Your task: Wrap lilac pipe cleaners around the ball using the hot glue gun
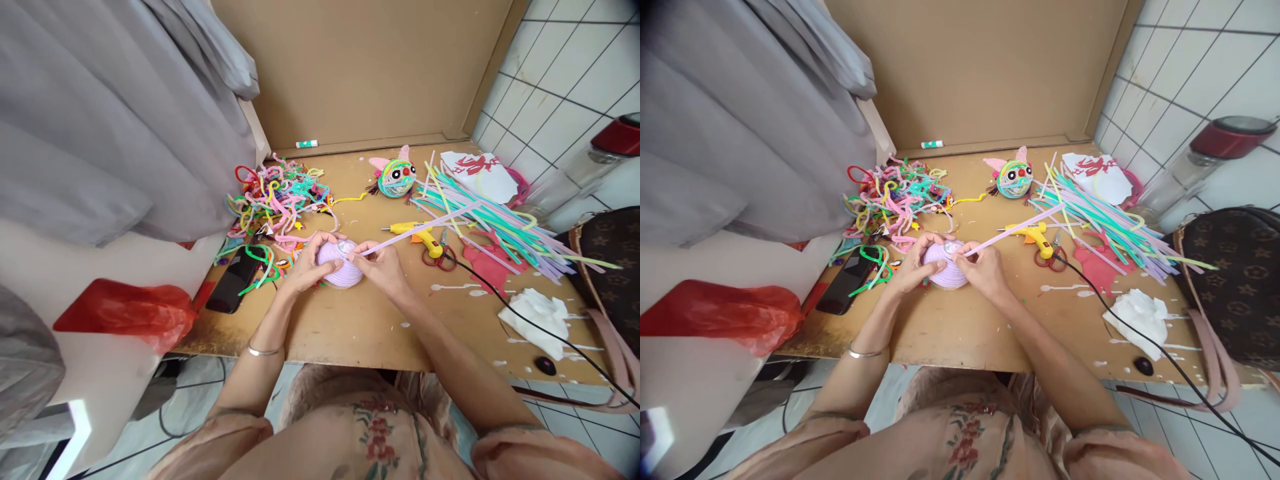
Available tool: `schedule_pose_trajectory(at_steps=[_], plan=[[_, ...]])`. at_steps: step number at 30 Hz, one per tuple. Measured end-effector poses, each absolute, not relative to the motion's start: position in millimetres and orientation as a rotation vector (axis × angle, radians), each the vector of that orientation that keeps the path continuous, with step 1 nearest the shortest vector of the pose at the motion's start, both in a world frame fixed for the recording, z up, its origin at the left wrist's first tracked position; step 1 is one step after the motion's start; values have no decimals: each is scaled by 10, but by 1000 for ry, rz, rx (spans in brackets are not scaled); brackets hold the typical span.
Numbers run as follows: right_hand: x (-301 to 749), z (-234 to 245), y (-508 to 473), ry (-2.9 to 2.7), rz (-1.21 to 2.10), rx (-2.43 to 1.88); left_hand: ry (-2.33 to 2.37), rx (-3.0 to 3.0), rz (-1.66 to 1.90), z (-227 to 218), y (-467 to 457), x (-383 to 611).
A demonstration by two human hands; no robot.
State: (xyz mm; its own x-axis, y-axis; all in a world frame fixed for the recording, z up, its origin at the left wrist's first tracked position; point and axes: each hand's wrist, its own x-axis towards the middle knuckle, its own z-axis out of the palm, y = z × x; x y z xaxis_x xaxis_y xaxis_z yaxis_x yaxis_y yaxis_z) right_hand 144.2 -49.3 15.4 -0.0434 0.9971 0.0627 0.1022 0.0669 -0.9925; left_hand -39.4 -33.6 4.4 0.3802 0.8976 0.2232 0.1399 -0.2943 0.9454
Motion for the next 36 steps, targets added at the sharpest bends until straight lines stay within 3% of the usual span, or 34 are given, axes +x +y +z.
schedule_pose_trajectory(at_steps=[36], plan=[[1396,130,-530,-1336,1089,-1222,1173,2008,1260,-67,-410,-295]])
